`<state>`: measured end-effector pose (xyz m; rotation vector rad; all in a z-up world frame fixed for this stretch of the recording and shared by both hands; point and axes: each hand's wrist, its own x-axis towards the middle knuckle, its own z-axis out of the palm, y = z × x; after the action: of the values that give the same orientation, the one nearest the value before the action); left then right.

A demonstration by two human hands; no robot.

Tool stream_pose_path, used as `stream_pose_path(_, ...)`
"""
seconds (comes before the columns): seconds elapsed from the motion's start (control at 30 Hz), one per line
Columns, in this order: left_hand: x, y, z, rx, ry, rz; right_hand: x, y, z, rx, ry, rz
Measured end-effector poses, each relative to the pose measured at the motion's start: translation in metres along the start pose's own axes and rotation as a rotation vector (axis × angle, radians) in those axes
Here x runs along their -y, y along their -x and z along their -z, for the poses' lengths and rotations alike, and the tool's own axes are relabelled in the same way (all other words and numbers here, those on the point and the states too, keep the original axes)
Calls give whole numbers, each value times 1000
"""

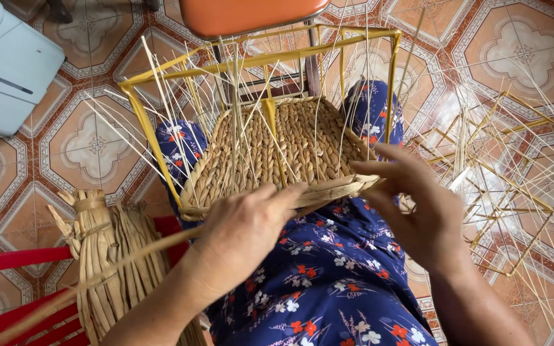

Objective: The person weaves a basket by hand, interlacing dried plant fibers around a rectangular frame. They pick up fibers from a red chair, wrap them around the frame's vertical supports, and use shears to trim excess material.

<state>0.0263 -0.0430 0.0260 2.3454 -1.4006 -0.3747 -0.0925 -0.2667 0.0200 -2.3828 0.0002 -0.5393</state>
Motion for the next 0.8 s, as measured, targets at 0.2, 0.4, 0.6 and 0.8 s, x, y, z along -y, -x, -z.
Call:
stream_pose_path(0.2, 9, -2, 6, -48, -8, 37, 12, 0, 3, 18, -118, -163)
stream_pose_path(0.4, -33, -2, 58, -661, -133, -244, -27, -6, -33, 105, -35, -15)
stream_pose_path(0.6, -22, -44, -13, 182, 334, 226, -36, 2, -38, 68, -175, -38)
stream_pose_path(0.8, -5, -82, -30, 24, 847, 158, -43, 5, -32, 148, -597, -350)
